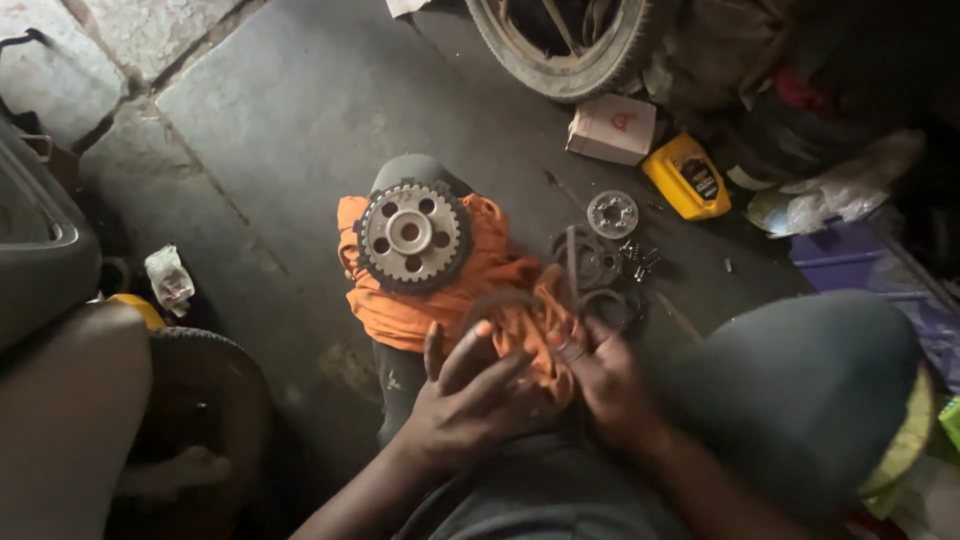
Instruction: Assembling the clutch plates and hub for a motorcycle clutch assembly.
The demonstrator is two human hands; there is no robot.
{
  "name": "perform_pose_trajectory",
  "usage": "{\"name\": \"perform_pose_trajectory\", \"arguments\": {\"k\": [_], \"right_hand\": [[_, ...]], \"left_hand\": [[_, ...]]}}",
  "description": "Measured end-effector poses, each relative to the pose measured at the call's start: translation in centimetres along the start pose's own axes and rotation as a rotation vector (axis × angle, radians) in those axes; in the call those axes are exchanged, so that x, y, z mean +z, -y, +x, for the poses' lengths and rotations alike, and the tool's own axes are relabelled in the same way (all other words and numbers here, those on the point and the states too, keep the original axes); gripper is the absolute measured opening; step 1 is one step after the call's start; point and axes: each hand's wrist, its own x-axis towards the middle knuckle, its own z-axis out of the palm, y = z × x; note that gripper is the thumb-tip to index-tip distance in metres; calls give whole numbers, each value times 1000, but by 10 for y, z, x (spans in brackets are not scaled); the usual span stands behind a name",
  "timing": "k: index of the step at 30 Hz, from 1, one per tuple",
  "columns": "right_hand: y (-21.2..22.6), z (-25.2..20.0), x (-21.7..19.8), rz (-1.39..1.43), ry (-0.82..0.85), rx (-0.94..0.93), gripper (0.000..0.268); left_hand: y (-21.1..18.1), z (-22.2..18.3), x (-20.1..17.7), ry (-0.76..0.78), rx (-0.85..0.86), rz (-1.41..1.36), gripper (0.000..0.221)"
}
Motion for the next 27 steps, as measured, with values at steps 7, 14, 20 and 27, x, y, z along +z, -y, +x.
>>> {"name": "perform_pose_trajectory", "arguments": {"k": [7,14,20,27], "right_hand": [[7,0,-9,38,-108,-135,36],[-44,6,-30,52,-23,-225,18],[-27,20,-39,-95,117,-291,13],[17,21,-18,-236,407,19,16]], "left_hand": [[-26,15,11,-259,-350,-292,22],[-25,-18,36,-577,-1128,-1310,33],[-7,20,-4,-217,-1182,-1037,42],[13,58,-38,462,-1021,-1034,44]]}}
